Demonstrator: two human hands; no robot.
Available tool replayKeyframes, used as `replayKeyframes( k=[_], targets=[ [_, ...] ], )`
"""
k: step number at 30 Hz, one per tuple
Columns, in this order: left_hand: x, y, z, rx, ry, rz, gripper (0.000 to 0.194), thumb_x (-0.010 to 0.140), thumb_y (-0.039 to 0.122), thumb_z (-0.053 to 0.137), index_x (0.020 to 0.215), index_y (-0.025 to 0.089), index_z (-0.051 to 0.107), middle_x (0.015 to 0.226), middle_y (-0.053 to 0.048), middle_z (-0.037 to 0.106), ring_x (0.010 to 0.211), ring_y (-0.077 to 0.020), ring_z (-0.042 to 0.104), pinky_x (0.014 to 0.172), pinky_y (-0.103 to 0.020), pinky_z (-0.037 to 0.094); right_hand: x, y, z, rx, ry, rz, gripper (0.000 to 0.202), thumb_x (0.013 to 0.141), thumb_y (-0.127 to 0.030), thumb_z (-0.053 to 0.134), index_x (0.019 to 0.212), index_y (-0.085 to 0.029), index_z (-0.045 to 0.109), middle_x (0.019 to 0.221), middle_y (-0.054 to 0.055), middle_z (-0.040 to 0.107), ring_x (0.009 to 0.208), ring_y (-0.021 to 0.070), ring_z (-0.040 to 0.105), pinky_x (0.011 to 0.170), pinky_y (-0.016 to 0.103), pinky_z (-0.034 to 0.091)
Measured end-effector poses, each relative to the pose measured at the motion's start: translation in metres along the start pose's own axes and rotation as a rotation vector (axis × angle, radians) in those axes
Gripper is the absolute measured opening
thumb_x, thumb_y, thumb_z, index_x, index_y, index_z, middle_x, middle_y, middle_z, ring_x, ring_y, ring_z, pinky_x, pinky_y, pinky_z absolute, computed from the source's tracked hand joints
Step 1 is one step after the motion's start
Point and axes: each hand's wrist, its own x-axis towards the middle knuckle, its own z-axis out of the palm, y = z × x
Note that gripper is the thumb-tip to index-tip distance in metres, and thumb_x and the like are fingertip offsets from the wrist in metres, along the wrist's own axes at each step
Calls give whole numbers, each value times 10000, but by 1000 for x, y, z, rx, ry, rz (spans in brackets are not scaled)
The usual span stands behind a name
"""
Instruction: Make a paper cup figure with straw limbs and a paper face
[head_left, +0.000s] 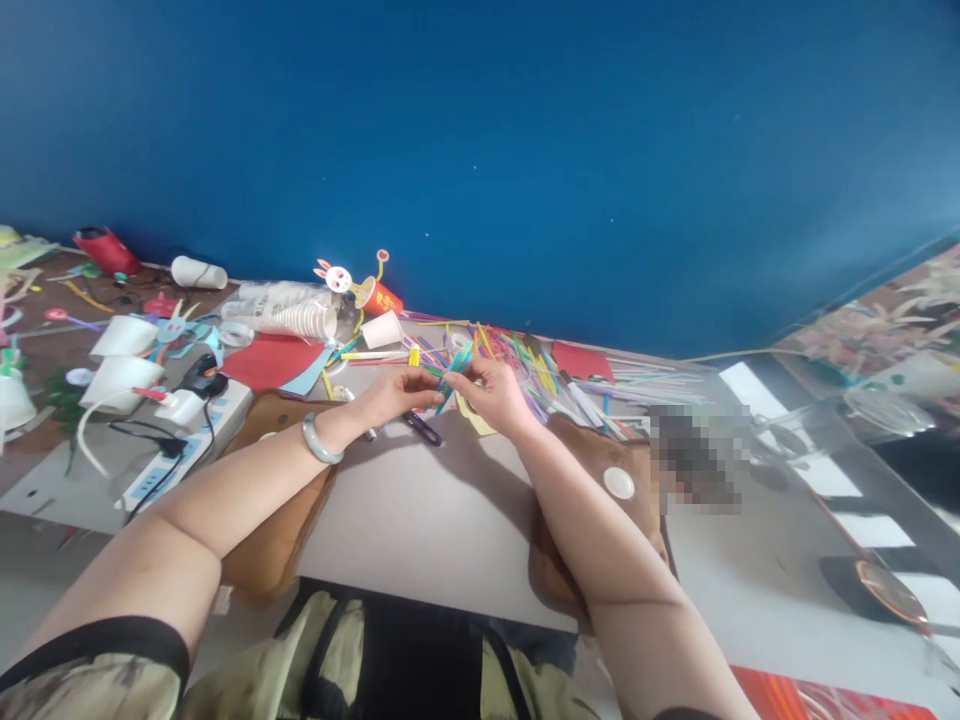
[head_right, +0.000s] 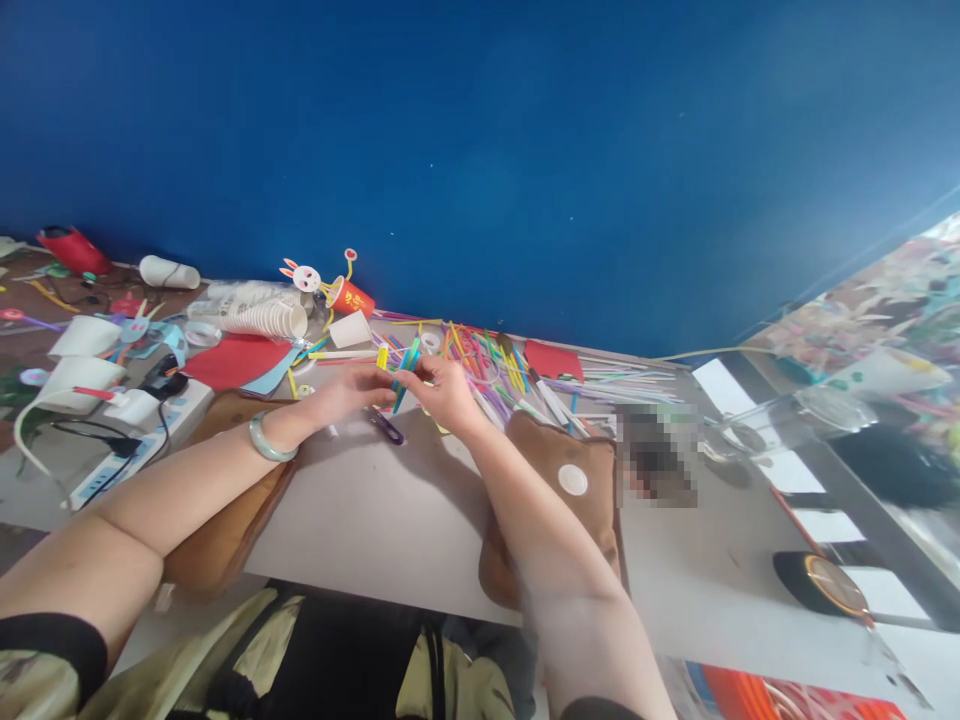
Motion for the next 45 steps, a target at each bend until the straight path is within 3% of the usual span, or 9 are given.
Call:
replayKeyframes(
  k=[6,11,14,19,23,27,36,39,45],
  targets=[
    [7,2,-10,-56,310,51,321,756,426,773,901,146,711,792,-44,714,694,-146,654,685,-280,525,6,4,-26,38,194,71,348,839,-509,644,722,-185,588,592,-11,554,555,117,451,540,266,339],
    [9,21,-24,-109,543,249,140,771,273,718,835,160,665,806,-29,692,686,-122,649,717,-288,547,9,22,-26,-1,-327,237,295,738,-440,712,677,-186,574,549,-32,549,508,117,491,512,253,363],
    [16,33,-46,-94,642,361,98,792,245,675,838,164,646,798,-24,679,664,-112,633,684,-275,535,10,35,-16,-128,-435,253,248,696,-354,730,663,-203,537,506,-80,479,480,102,473,507,234,341],
    [44,27,-92,244,674,219,139,747,211,690,863,150,643,758,-20,660,680,-140,624,713,-291,517,11,44,-3,-415,-445,215,222,673,-236,775,803,-194,600,625,-39,618,604,137,580,574,236,374],
    [64,9,-110,683,601,29,268,658,173,745,909,150,654,881,-67,691,808,-207,631,790,-330,487,10,41,3,-552,-468,233,347,688,-280,812,987,-195,656,793,10,695,742,181,649,625,250,408],
    [77,-1,-104,1017,466,-97,423,592,202,805,987,162,658,1017,-126,707,987,-317,645,873,-381,446,6,41,7,-563,-505,229,365,718,-302,819,1029,-200,658,787,0,700,709,165,658,612,244,422],
    [74,0,-94,1022,478,-77,509,616,266,808,1097,185,664,1119,-163,717,1058,-354,658,891,-381,460,7,54,18,-631,-504,139,405,707,-387,832,1025,-199,665,974,66,739,904,227,684,653,257,400],
    [63,10,-84,825,526,198,669,699,321,765,1309,152,548,1305,-181,637,1153,-300,629,942,-351,480,9,61,21,-633,-508,105,416,693,-416,834,1008,-202,666,1037,79,739,936,240,683,656,257,395],
    [32,36,-32,731,378,624,612,703,250,784,1268,187,559,1299,-157,621,1271,-308,555,1142,-441,386,8,63,20,-621,-518,41,400,693,-445,807,978,-207,656,980,58,741,872,216,674,635,248,385]
  ],
)
